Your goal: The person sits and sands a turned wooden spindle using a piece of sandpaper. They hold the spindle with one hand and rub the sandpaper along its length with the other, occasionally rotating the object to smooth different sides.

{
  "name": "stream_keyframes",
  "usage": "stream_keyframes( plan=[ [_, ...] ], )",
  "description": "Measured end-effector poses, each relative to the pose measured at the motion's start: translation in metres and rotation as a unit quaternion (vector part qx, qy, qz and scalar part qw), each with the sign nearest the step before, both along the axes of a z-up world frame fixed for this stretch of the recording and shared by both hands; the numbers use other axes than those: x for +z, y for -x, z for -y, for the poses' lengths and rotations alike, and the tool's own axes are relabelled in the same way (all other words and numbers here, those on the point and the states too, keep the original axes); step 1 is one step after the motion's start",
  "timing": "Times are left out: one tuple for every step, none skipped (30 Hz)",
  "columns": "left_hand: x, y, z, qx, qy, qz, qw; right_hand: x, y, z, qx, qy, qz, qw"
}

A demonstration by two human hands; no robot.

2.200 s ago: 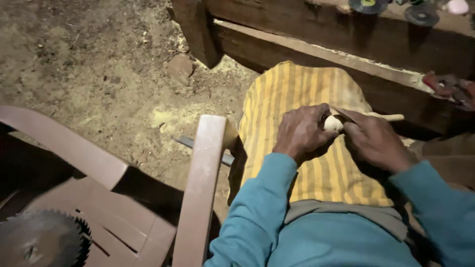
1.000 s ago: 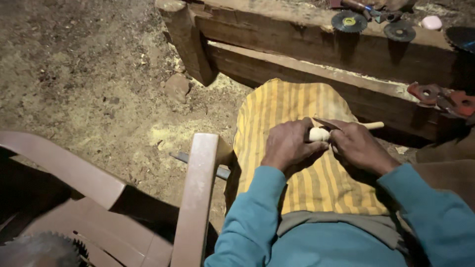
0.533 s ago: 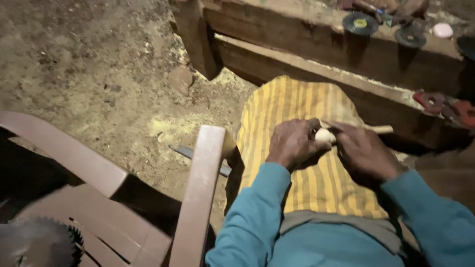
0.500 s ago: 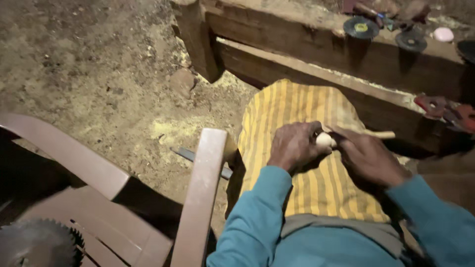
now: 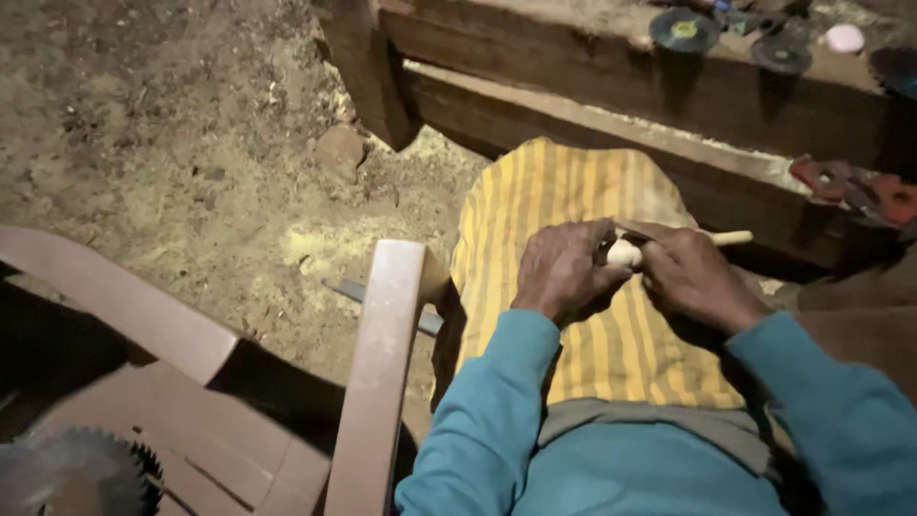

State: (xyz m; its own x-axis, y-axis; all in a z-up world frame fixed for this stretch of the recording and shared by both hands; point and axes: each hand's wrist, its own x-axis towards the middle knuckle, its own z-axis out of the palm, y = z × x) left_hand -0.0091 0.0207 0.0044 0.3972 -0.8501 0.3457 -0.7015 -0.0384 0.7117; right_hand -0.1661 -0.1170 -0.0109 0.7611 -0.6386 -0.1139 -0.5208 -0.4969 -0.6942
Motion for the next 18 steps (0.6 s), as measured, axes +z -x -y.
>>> stream_keyframes(
  plan=[
    [0.003, 0.002, 0.001, 0.001, -0.011, -0.001, 1.000, -0.001, 0.002, 0.002, 0.044, 0.076, 0.051, 0.995],
    [0.006, 0.002, 0.000, 0.007, -0.023, 0.001, 1.000, -0.003, 0.001, 0.003, 0.092, 0.151, 0.105, 0.979],
    [0.010, 0.000, -0.001, 0.012, -0.035, 0.004, 0.999, -0.004, 0.000, 0.006, 0.139, 0.224, 0.156, 0.952],
    [0.011, -0.002, 0.000, 0.009, -0.032, 0.010, 0.999, -0.003, 0.001, 0.009, 0.127, 0.181, 0.143, 0.965],
    [0.011, -0.005, 0.001, 0.005, -0.030, 0.016, 0.999, -0.001, 0.004, 0.011, 0.115, 0.136, 0.129, 0.975],
    [0.007, -0.001, -0.003, 0.000, -0.034, 0.015, 0.999, 0.000, 0.013, 0.005, 0.102, 0.084, 0.108, 0.985],
    [0.003, 0.001, -0.006, 0.002, -0.033, 0.012, 0.999, -0.001, 0.010, 0.000, 0.073, 0.024, 0.105, 0.991],
    [0.002, 0.001, -0.003, 0.002, -0.027, 0.014, 1.000, -0.001, -0.003, -0.002, 0.042, -0.031, 0.105, 0.993],
    [0.001, 0.003, -0.001, 0.001, -0.021, 0.016, 1.000, 0.003, -0.008, -0.004, 0.010, -0.086, 0.105, 0.991],
    [0.004, 0.000, 0.004, 0.009, -0.048, -0.004, 0.999, 0.010, -0.010, -0.002, -0.008, -0.117, 0.114, 0.986],
    [0.004, 0.000, 0.005, 0.016, -0.075, -0.023, 0.997, 0.014, -0.008, -0.001, -0.026, -0.149, 0.123, 0.981],
    [0.003, -0.003, 0.009, 0.023, -0.099, -0.041, 0.994, 0.015, -0.008, 0.002, -0.042, -0.178, 0.134, 0.974],
    [0.000, -0.007, 0.013, 0.042, -0.065, -0.064, 0.995, 0.015, -0.005, 0.012, -0.082, -0.184, 0.213, 0.956],
    [-0.007, -0.010, 0.015, 0.060, -0.031, -0.092, 0.993, 0.019, 0.007, 0.027, -0.120, -0.191, 0.285, 0.931],
    [-0.014, -0.015, 0.021, 0.078, 0.003, -0.120, 0.990, 0.023, 0.026, 0.041, -0.121, -0.086, 0.291, 0.945],
    [-0.023, -0.022, 0.026, 0.013, 0.062, -0.269, 0.961, 0.023, 0.042, 0.051, -0.118, 0.012, 0.289, 0.950],
    [-0.030, -0.027, 0.034, -0.054, 0.120, -0.409, 0.903, 0.025, 0.052, 0.064, -0.132, -0.010, 0.301, 0.944],
    [-0.036, -0.032, 0.038, -0.120, 0.173, -0.533, 0.819, 0.023, 0.057, 0.073, -0.147, -0.034, 0.314, 0.937]
  ],
)
